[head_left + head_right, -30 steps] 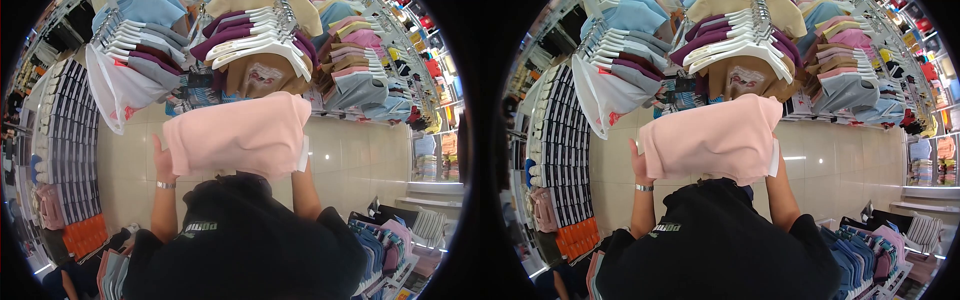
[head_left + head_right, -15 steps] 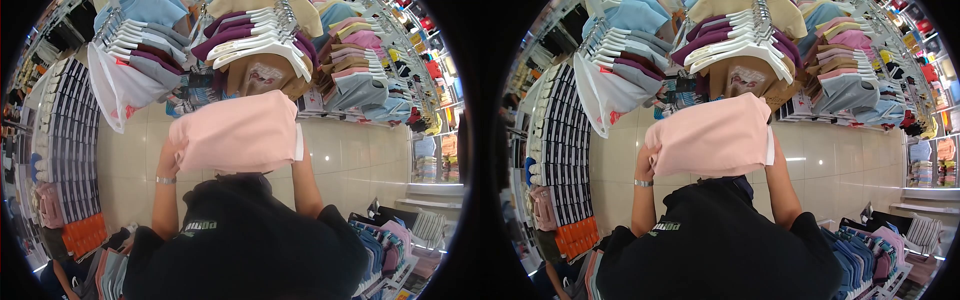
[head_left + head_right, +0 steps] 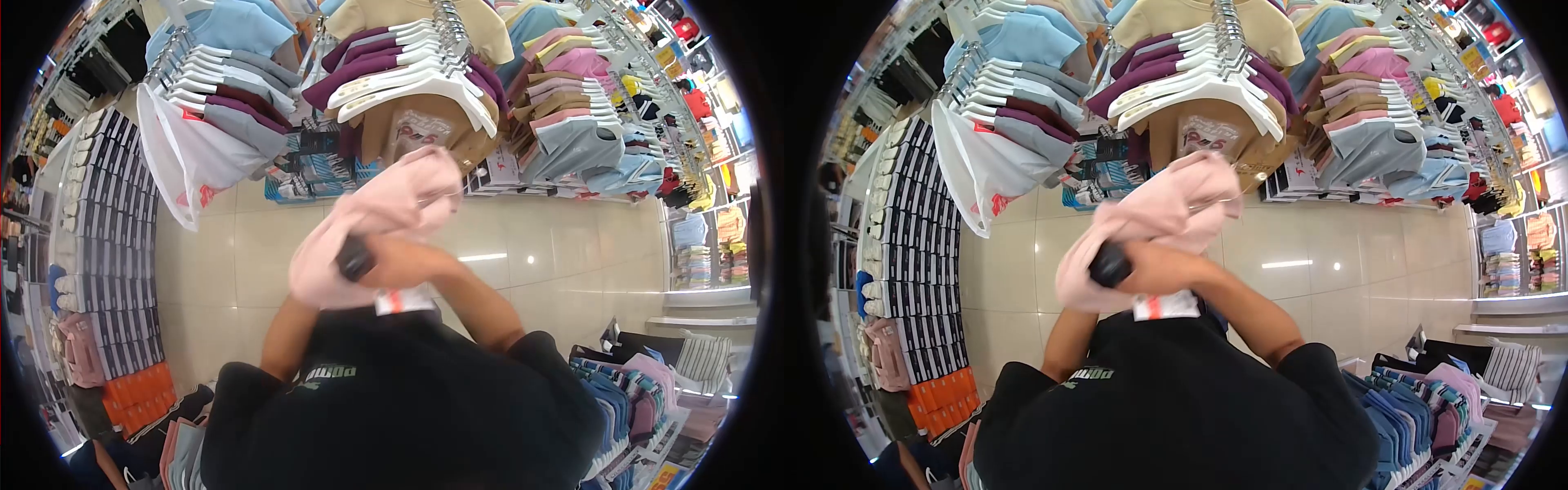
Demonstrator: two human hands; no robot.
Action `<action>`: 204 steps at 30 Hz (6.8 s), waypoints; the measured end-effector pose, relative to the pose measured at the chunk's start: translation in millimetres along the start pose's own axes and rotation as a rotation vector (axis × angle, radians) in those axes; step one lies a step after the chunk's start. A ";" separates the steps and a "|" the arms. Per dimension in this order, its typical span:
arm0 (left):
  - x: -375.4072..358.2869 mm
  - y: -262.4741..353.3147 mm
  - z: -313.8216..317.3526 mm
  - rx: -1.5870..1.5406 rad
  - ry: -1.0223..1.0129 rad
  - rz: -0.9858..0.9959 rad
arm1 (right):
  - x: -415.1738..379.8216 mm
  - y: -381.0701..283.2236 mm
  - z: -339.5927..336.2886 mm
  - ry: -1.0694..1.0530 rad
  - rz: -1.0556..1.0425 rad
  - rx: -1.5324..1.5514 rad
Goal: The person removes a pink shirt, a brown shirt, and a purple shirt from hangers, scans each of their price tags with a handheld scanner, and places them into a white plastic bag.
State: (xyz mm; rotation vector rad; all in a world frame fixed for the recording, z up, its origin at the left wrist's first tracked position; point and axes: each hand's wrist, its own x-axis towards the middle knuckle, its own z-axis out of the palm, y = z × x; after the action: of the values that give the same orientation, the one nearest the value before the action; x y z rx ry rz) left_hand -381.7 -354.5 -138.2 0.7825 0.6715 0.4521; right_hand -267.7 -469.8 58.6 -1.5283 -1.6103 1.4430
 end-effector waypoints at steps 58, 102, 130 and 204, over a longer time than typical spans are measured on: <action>-8.6 43.5 47.4 -0.010 -0.362 0.091 | -43.9 149.2 -49.9 0.710 0.069 0.701; -39.4 -3.6 -123.2 -0.515 -0.431 -0.039 | -69.1 75.5 -98.9 0.385 -0.398 0.626; 14.6 133.9 -97.4 -0.232 -1.022 0.314 | -173.5 68.3 -142.6 0.732 -0.832 0.177; -65.5 6.3 67.8 -0.299 -0.498 -0.040 | -68.4 164.4 -111.6 0.368 -0.101 0.644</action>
State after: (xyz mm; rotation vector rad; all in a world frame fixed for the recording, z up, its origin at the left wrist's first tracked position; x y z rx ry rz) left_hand -381.4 -423.0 -73.2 0.5641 0.1482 0.2940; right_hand -86.1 -524.0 -32.2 -1.2141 -0.8728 1.3453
